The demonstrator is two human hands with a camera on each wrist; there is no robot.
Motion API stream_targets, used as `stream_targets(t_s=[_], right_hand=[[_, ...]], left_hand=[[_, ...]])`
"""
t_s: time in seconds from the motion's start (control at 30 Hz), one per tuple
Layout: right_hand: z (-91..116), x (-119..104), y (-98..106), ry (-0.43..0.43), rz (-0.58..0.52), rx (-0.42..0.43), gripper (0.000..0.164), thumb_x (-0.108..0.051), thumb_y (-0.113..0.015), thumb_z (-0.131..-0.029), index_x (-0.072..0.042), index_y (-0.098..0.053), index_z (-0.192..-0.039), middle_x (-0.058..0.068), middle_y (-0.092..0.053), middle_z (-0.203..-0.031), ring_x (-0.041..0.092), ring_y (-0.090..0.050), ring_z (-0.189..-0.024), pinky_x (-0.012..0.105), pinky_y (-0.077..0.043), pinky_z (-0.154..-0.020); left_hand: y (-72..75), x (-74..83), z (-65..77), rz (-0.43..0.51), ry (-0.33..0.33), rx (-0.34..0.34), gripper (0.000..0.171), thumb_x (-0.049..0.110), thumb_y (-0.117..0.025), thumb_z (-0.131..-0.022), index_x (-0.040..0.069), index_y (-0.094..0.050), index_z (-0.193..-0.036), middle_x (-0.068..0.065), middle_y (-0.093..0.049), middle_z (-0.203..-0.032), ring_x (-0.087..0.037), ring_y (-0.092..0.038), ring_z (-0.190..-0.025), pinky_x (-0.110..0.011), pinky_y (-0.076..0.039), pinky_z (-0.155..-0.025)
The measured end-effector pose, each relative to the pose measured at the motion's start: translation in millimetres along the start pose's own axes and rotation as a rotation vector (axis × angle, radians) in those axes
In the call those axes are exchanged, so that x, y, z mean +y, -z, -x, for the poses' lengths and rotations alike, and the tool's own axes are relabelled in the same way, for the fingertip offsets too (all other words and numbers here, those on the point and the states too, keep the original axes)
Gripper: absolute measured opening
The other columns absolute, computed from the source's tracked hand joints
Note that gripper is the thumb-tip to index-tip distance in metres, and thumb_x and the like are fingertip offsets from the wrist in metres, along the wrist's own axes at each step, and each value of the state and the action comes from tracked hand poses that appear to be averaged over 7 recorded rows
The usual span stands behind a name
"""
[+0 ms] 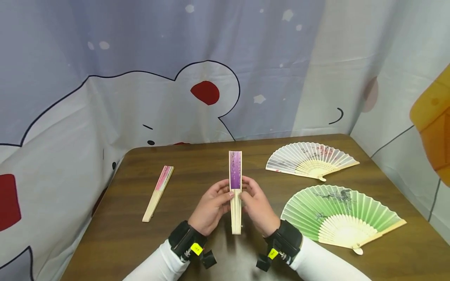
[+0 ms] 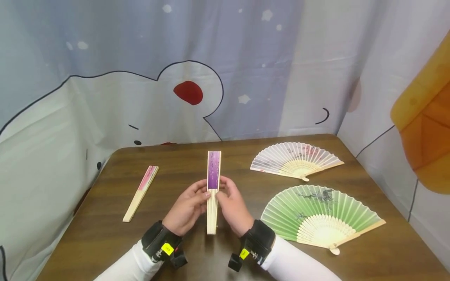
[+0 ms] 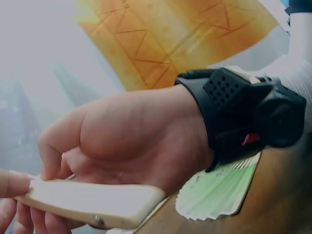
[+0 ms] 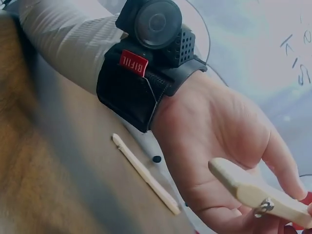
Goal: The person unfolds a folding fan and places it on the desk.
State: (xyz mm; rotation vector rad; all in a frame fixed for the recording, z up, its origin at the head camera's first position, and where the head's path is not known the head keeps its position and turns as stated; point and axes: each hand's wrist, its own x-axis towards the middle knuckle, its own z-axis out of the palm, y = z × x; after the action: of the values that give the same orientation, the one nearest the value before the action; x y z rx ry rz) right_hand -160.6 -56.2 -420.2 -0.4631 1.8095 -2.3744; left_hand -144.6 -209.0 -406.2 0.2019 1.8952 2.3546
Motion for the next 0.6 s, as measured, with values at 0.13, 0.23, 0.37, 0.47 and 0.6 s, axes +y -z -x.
stream_targets(t_s=[0.13,0.23,0.37,0.47,0.6], right_hand=[[8,-7,4,0.037,0.02,-0.03,0.053,0.003,-0.046,-0.092,-0.008,-0.043,-0.144,0.017,-0.052,-0.136,0.024,-0.059,-0.097,0.036,-0.054,-0.067],[11,-9,5,0.049,0.037,-0.057,0.054,0.004,-0.046,-0.092,-0.007,-0.041,-0.145,0.017,-0.051,-0.138,0.024,-0.059,-0.098,0.035,-0.054,-0.065],[14,-9,5,0.057,0.047,-0.076,0.048,0.002,-0.046,-0.094,-0.005,-0.042,-0.142,0.018,-0.053,-0.134,0.024,-0.061,-0.096,0.035,-0.055,-0.064],[15,-10,5,0.056,0.04,-0.086,0.036,-0.001,-0.048,-0.096,0.002,-0.048,-0.132,0.017,-0.059,-0.119,0.021,-0.063,-0.091,0.034,-0.056,-0.066],[15,-12,5,0.039,0.031,-0.096,0.024,-0.005,-0.051,-0.097,0.008,-0.053,-0.117,0.01,-0.061,-0.098,0.017,-0.062,-0.084,0.031,-0.057,-0.065]], left_hand=[[-4.3,1.7,4.2,-0.035,-0.023,0.011,0.044,0.011,-0.064,-0.095,0.002,-0.048,-0.135,-0.011,-0.058,-0.112,-0.02,-0.058,-0.092,-0.032,-0.053,-0.073],[-4.2,2.1,6.2,-0.077,-0.039,0.025,0.041,0.014,-0.066,-0.095,0.002,-0.051,-0.131,-0.01,-0.059,-0.109,-0.02,-0.059,-0.09,-0.031,-0.054,-0.069],[-2.2,6.7,9.0,-0.148,-0.068,0.042,0.04,0.019,-0.07,-0.093,0.005,-0.055,-0.128,-0.012,-0.061,-0.11,-0.021,-0.06,-0.089,-0.032,-0.055,-0.068],[-0.7,10.5,11.3,-0.167,-0.092,0.05,0.039,0.019,-0.07,-0.093,0.006,-0.056,-0.127,-0.013,-0.061,-0.111,-0.021,-0.061,-0.087,-0.032,-0.056,-0.066],[1.8,12.5,12.4,-0.166,-0.097,0.065,0.038,0.019,-0.069,-0.094,0.007,-0.056,-0.128,-0.011,-0.061,-0.111,-0.021,-0.061,-0.09,-0.033,-0.057,-0.067]])
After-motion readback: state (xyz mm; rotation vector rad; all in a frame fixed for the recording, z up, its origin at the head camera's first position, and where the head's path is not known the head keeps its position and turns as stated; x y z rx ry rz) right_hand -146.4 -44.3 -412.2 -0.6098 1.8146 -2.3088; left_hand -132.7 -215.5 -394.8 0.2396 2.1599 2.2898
